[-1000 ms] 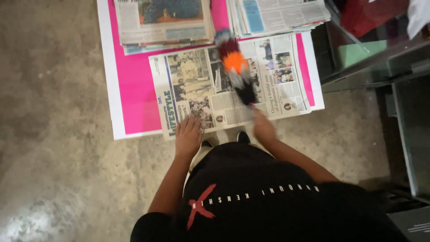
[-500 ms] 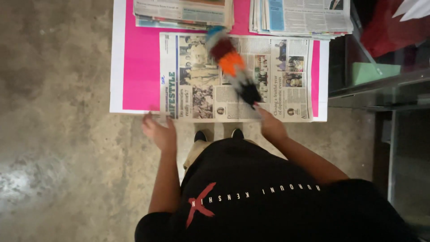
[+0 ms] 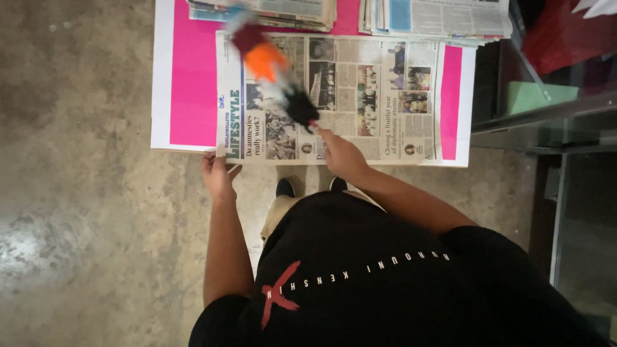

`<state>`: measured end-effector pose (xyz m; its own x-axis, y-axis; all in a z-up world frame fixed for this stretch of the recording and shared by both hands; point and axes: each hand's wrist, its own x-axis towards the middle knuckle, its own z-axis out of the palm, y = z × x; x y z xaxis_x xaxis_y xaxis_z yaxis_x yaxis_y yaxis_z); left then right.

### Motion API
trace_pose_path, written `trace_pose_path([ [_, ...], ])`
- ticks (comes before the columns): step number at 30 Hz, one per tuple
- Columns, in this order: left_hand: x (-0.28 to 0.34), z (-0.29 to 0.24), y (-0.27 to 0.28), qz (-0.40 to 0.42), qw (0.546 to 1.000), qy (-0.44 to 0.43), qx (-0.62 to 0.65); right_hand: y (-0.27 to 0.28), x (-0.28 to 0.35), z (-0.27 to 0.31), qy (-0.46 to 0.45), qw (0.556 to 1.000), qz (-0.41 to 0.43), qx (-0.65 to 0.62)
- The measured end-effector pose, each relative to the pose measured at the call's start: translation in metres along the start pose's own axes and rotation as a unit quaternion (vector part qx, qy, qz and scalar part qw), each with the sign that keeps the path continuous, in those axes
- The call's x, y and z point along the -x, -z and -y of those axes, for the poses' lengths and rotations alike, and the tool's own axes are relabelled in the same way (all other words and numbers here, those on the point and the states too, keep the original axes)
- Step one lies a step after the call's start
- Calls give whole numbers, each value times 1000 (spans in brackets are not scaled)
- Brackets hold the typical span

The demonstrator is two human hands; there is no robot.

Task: Dusting and flipping through newspapers on a table using a feather duster.

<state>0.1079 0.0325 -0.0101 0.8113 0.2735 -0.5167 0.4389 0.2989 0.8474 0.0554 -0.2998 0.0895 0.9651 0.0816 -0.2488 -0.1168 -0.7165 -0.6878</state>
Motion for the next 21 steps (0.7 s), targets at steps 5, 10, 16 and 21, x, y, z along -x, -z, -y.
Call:
trace_pose_path([
  [5, -24, 21, 7, 0, 992, -46, -115, -30, 5, -27, 55, 993, 95, 54],
  [10, -10, -33, 1, -64, 962, -128, -231, 13, 23, -38, 62, 993, 101, 0],
  [16, 96, -182, -79, -20, 854, -436, -283, 70, 48, -125, -122, 975, -184, 4],
  [21, 148, -155, -157, 294, 610, -642, -359, 105, 54, -146, -168, 932, -320, -22],
])
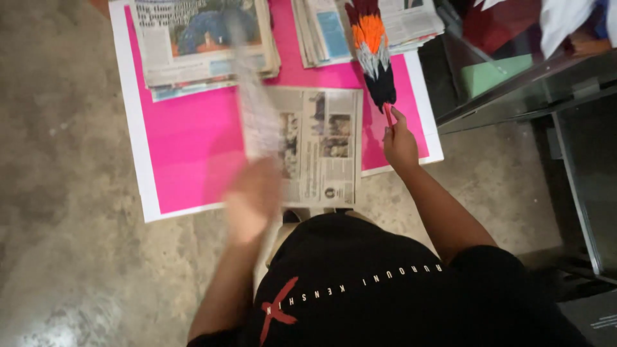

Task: Dusting and flipping through newspapers on a table using a feather duster.

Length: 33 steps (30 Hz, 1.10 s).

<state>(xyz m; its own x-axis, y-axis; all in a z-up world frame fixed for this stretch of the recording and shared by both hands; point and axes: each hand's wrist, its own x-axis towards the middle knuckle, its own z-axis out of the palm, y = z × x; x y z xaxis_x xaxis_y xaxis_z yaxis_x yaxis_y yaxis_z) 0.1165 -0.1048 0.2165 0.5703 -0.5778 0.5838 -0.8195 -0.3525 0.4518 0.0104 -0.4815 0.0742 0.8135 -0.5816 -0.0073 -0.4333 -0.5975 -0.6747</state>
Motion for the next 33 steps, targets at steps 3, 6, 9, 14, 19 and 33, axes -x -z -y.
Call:
trace_pose_path([
  [3, 11, -13, -94, 306, 942, 136, -40, 2, -15, -12, 10, 1000, -17, -12],
  [6, 17, 19, -144, 233, 954, 157, 107, 22, -28, 35, -117, 991, 63, -13],
  [9, 1, 46, -129, 149, 899, 391, -127, 13, -41, 40, -111, 987, 97, 58],
  [14, 34, 80, -146, 131, 853, 498, -90, -39, -56, 34, 68, 997, -1, 47],
  [19, 45, 115, -150, 215, 785, 565, -134, -72, -95, 77, 75, 997, 22, 17],
  [33, 88, 143, 17, 0, 887, 418, 194, -142, -132, 90, 214, 967, 17, -137],
])
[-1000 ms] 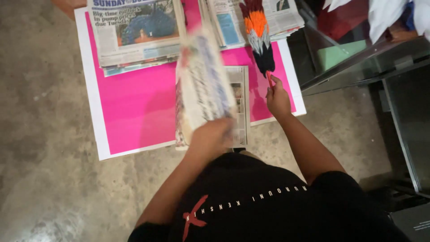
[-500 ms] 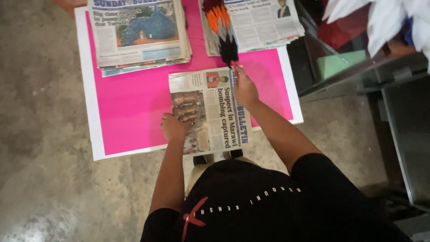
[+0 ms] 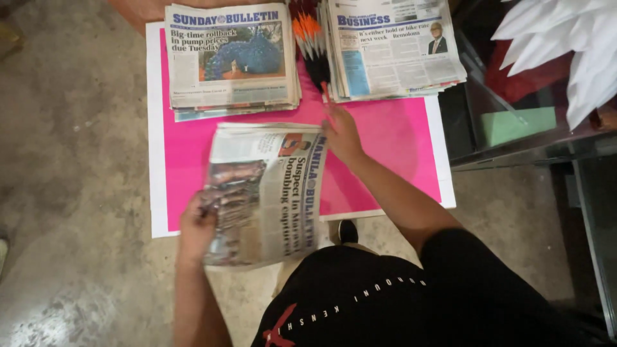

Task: Dusting and flipping through newspapers on a table using a feather duster.

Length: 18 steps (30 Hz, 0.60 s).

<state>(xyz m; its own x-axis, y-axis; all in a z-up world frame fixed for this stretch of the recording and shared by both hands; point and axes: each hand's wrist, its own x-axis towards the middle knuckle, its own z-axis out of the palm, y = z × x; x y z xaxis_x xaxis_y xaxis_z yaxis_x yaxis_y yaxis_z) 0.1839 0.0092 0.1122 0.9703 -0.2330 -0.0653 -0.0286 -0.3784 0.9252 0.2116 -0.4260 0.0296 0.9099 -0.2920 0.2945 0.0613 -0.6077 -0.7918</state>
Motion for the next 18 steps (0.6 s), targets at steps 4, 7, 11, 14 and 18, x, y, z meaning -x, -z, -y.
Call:
trace_pose_path([
  [4, -45, -59, 24, 45, 998, -7, 51, 41, 40, 13, -220, 949, -57, -217],
  [7, -88, -93, 18, 60, 998, 16, 21, 58, 54, -31, -279, 894, 26, -350],
  [11, -153, -79, -37, 19, 994, -11, 106, 104, 43, 8, -298, 791, 131, -519],
  [14, -201, -24, -125, 25, 944, -62, 324, 125, 30, 34, -333, 762, 85, -550],
  [18, -231, 20, -260, -44, 860, -92, 499, 127, 36, -21, -503, 694, -45, -513],
])
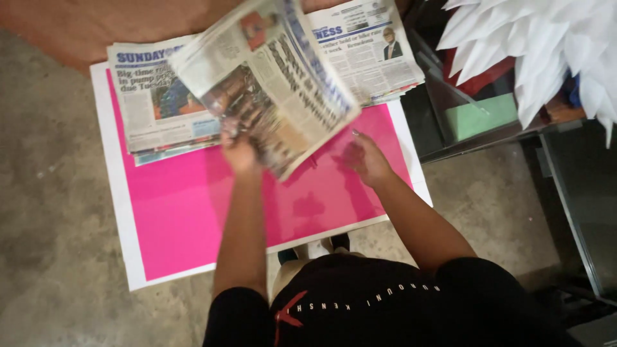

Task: Dusting and flipping through newspapers on a table using a feather duster.

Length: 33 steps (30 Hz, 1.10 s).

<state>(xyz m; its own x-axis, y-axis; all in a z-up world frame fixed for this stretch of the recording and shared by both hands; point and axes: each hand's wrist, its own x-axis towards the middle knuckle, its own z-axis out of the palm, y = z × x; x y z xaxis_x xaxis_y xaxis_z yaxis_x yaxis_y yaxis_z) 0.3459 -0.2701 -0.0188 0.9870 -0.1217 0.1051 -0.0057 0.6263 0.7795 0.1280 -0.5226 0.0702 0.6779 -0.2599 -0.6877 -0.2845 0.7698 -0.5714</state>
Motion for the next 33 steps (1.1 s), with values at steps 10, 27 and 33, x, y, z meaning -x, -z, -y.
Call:
trace_pose_path([
  [10, 46, 76, -140, -90, 943, 315, 60, 33, -97, 101, 250, 947, -127, 158],
  [27, -42, 108, -169, 21, 829, 239, -505, 27, -136, 146, 454, 448, -134, 758],
  [33, -76, 43, -62, 93, 635, -153, -751, 9, -156, 72, 272, 544, -124, 784],
])
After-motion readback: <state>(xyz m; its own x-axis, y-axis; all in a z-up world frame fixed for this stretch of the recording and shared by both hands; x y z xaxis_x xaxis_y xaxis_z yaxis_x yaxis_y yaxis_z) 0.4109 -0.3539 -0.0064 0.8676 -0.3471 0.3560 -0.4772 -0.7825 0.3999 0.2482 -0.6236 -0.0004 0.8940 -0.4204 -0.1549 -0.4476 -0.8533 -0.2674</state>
